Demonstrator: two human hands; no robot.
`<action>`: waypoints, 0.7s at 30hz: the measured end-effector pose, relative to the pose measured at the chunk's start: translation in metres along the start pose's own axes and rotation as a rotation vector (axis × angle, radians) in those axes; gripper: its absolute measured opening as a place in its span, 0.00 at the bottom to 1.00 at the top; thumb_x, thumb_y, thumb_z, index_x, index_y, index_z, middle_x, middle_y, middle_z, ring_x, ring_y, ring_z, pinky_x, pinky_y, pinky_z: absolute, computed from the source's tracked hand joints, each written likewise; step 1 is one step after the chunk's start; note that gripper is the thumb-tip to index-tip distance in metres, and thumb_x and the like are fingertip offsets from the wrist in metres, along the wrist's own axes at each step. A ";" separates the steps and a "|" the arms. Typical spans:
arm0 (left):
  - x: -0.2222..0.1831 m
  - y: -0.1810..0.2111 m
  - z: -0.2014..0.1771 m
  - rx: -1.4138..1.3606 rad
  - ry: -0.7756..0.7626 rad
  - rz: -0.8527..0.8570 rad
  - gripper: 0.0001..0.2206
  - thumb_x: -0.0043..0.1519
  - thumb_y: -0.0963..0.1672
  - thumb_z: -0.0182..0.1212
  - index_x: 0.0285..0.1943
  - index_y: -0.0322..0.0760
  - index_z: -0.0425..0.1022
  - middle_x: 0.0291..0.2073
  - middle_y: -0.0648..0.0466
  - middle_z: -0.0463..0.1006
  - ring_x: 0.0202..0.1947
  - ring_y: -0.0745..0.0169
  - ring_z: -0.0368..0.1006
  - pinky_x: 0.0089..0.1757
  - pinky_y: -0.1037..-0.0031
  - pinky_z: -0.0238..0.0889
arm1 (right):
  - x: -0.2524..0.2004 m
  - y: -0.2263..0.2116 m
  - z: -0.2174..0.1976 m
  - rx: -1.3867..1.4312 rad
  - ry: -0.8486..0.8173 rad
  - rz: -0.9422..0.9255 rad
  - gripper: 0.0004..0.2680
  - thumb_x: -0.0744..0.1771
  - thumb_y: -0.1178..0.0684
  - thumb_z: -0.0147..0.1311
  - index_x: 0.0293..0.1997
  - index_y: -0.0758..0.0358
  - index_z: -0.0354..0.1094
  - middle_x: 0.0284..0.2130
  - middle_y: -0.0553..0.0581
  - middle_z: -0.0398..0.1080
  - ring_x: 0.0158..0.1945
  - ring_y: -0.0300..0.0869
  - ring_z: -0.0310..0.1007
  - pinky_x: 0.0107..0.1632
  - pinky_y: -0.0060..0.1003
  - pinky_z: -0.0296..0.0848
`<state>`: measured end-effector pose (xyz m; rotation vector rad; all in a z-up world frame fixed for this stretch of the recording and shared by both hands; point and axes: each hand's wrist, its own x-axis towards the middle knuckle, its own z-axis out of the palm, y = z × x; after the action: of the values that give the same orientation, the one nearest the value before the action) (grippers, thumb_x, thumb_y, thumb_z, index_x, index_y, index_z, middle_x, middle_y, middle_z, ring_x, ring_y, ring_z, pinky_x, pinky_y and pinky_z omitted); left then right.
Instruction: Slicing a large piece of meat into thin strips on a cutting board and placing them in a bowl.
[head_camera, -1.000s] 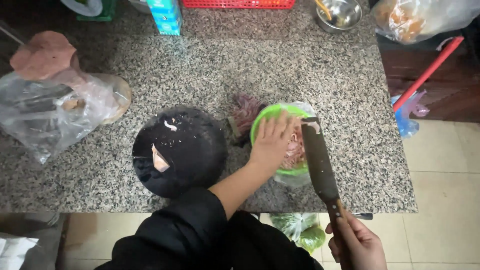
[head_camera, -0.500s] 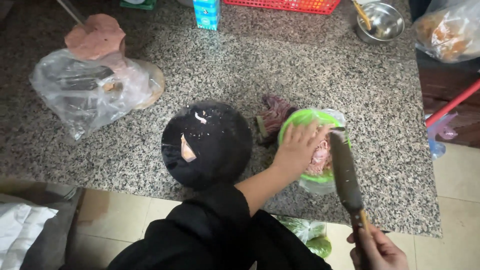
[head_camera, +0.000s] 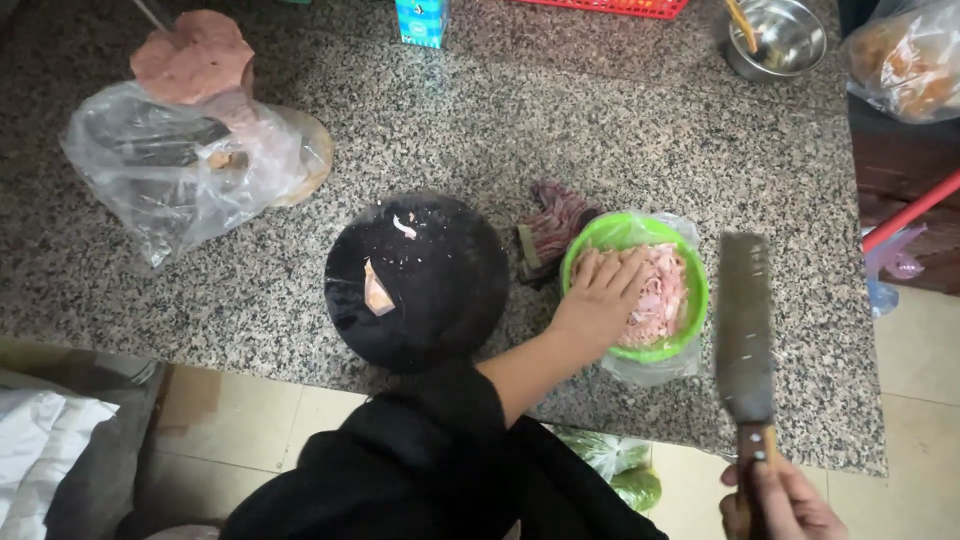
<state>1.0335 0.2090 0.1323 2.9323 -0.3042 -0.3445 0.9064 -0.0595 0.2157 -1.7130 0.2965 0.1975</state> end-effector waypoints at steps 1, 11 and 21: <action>-0.009 -0.002 -0.006 0.001 -0.003 0.001 0.45 0.57 0.33 0.50 0.85 0.35 0.29 0.83 0.44 0.22 0.82 0.41 0.27 0.73 0.45 0.18 | 0.003 -0.001 -0.001 0.001 0.001 0.003 0.10 0.75 0.59 0.47 0.51 0.79 0.72 0.32 0.72 0.72 0.14 0.49 0.56 0.15 0.39 0.51; -0.091 -0.243 0.010 -0.465 0.233 -0.508 0.22 0.58 0.44 0.66 0.64 0.40 0.76 0.64 0.42 0.71 0.60 0.40 0.71 0.60 0.57 0.60 | 0.014 0.026 0.023 0.203 -0.005 -0.090 0.10 0.75 0.57 0.47 0.58 0.76 0.67 0.33 0.69 0.68 0.20 0.48 0.61 0.23 0.36 0.62; -0.102 -0.333 0.038 -0.332 0.071 -0.393 0.26 0.55 0.50 0.77 0.62 0.45 0.77 0.53 0.52 0.70 0.63 0.46 0.64 0.54 0.48 0.65 | -0.013 0.009 0.078 0.002 -0.142 -0.007 0.08 0.72 0.60 0.51 0.49 0.77 0.74 0.29 0.68 0.75 0.22 0.51 0.68 0.29 0.41 0.68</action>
<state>0.9872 0.5467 0.0526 2.6487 0.3158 -0.3054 0.8939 0.0172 0.1985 -1.6880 0.1855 0.3117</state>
